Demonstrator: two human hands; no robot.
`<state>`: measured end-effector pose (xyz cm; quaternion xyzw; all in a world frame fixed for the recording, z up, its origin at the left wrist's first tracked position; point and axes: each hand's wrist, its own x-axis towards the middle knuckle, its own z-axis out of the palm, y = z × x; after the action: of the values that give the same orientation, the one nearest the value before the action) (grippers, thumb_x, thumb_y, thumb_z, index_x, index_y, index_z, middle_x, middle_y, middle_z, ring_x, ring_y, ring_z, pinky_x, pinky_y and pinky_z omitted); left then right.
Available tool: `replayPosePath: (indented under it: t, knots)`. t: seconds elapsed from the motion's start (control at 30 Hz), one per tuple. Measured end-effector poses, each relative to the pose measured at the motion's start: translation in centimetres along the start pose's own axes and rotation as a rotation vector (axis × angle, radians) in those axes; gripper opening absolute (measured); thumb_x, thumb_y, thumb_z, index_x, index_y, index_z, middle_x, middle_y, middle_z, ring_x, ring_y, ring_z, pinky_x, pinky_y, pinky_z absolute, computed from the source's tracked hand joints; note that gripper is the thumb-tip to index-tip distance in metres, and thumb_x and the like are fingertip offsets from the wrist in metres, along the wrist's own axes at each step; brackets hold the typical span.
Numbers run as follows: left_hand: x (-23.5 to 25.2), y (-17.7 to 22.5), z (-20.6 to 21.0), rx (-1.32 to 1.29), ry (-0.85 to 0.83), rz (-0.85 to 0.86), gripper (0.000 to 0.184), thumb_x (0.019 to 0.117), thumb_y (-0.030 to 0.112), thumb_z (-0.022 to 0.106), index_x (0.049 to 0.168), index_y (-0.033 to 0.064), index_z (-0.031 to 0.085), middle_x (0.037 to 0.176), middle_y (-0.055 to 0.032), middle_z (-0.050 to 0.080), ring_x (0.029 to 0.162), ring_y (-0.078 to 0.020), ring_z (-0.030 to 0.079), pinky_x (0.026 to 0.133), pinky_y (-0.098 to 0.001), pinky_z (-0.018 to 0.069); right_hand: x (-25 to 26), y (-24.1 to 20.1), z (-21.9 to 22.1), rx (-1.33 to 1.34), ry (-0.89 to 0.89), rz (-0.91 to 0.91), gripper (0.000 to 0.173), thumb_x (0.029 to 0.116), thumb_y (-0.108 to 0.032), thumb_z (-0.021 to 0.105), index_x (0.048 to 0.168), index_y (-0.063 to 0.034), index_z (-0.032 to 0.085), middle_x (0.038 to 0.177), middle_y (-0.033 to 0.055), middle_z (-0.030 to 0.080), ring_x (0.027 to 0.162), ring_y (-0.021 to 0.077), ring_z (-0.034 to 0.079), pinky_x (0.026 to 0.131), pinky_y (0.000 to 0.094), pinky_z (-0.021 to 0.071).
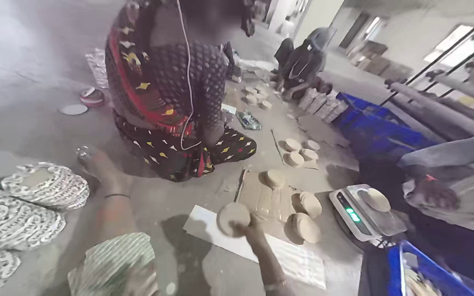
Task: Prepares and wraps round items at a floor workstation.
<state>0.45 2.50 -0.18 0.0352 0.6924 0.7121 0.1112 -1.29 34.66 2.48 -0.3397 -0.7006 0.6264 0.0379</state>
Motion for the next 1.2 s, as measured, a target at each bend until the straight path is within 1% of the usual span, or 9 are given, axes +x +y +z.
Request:
replayPosePath:
  t: [0.27,0.4,0.53,0.7,0.9,0.97,1.03,1.13,1.2]
  knots:
    - [-4.4,-2.0,9.4,-0.315,-0.014,-0.523,0.052,0.1020,0.004,0.053,0.152,0.0040,0.040,0.141,-0.0206,0.054,0.117,-0.0255,0.061,0.096,-0.0447,0.0539,-15.1,5.7,3.5,-0.503,-0.062,0.018,0.058,0.0964,-0.030,0.071,0.145,-0.0023,0.056,0.146,0.0278,0.053,0.133,0.0446,0.053,0.110,0.0569,0.0432]
    - [-5.4,-0.2,9.7,-0.240,-0.012,-0.508,0.057,0.0994,0.003,0.059,0.153,0.0050,0.040,0.155,-0.0174,0.045,0.134,-0.0261,0.052,0.107,-0.0439,0.0475,-16.9,5.3,4.2,-0.446,0.170,-0.148,0.036,0.0869,-0.005,0.074,0.122,0.0039,0.071,0.122,0.0284,0.066,0.112,0.0433,0.064,0.097,0.0577,0.0505]
    - [-4.4,0.3,8.6,-0.391,-0.115,-0.563,0.051,0.1077,0.012,0.046,0.156,0.0041,0.032,0.143,-0.0215,0.051,0.119,-0.0254,0.059,0.098,-0.0430,0.0520,-17.3,2.6,3.3,-0.162,0.125,-0.185,0.023,0.0829,-0.003,0.078,0.102,0.0054,0.069,0.077,0.0049,0.067,0.066,0.0063,0.061,0.067,0.0258,0.0528]
    - [-3.4,-0.3,7.9,-0.495,-0.145,-0.585,0.049,0.1138,0.030,0.020,0.144,0.0024,0.047,0.117,-0.0096,0.063,0.094,-0.0101,0.063,0.077,-0.0280,0.0545,-17.9,2.7,3.3,-0.448,0.274,-0.916,0.007,0.0724,0.000,0.072,0.078,0.0038,0.071,0.084,0.0125,0.073,0.082,0.0177,0.071,0.078,0.0273,0.0574]
    - [-2.5,-0.3,7.9,-0.273,-0.066,-0.714,0.049,0.0999,0.010,0.064,0.145,-0.0008,0.048,0.129,-0.0209,0.062,0.114,-0.0272,0.063,0.097,-0.0454,0.0519,-17.3,9.7,3.9,-0.596,-0.104,-0.846,0.035,0.0836,-0.027,0.081,0.103,0.0018,0.078,0.117,0.0211,0.073,0.112,0.0387,0.068,0.100,0.0525,0.0533]
    - [-2.7,-0.7,7.9,-0.370,-0.078,-0.656,0.051,0.0980,0.006,0.064,0.145,0.0008,0.046,0.125,-0.0174,0.063,0.107,-0.0225,0.064,0.091,-0.0414,0.0554,-16.5,9.9,3.1,-0.337,-0.014,-0.621,0.068,0.0795,-0.027,0.079,0.124,0.0206,0.058,0.131,0.0347,0.059,0.124,0.0400,0.058,0.104,0.0492,0.0485]
    - [-2.4,-0.8,8.0,-0.414,-0.179,-0.495,0.052,0.0895,-0.001,0.068,0.139,-0.0011,0.051,0.121,-0.0130,0.067,0.104,-0.0170,0.068,0.090,-0.0364,0.0590,-14.8,9.9,2.5,-0.041,-0.046,-0.403,0.082,0.0730,-0.015,0.081,0.140,0.0146,0.045,0.133,0.0223,0.061,0.119,0.0186,0.062,0.100,0.0347,0.0520]
    - [0.0,-0.1,7.1,0.000,-0.480,-0.100,0.048,0.0785,0.002,0.080,0.123,-0.0026,0.063,0.113,-0.0092,0.070,0.107,-0.0124,0.066,0.100,-0.0325,0.0527,-13.1,9.5,2.1,0.122,-0.125,-0.443,0.046,0.0698,0.003,0.080,0.112,0.0046,0.062,0.103,0.0013,0.074,0.094,-0.0006,0.070,0.086,0.0202,0.0589]
    - [1.1,-0.4,6.4,0.345,-0.586,0.181,0.048,0.0772,0.008,0.083,0.122,0.0002,0.069,0.121,-0.0164,0.071,0.122,-0.0318,0.061,0.115,-0.0579,0.0341,-11.6,11.1,1.5,0.017,-0.149,-0.551,0.040,0.0722,-0.002,0.082,0.109,0.0042,0.067,0.107,0.0035,0.075,0.099,0.0006,0.069,0.091,0.0205,0.0573]
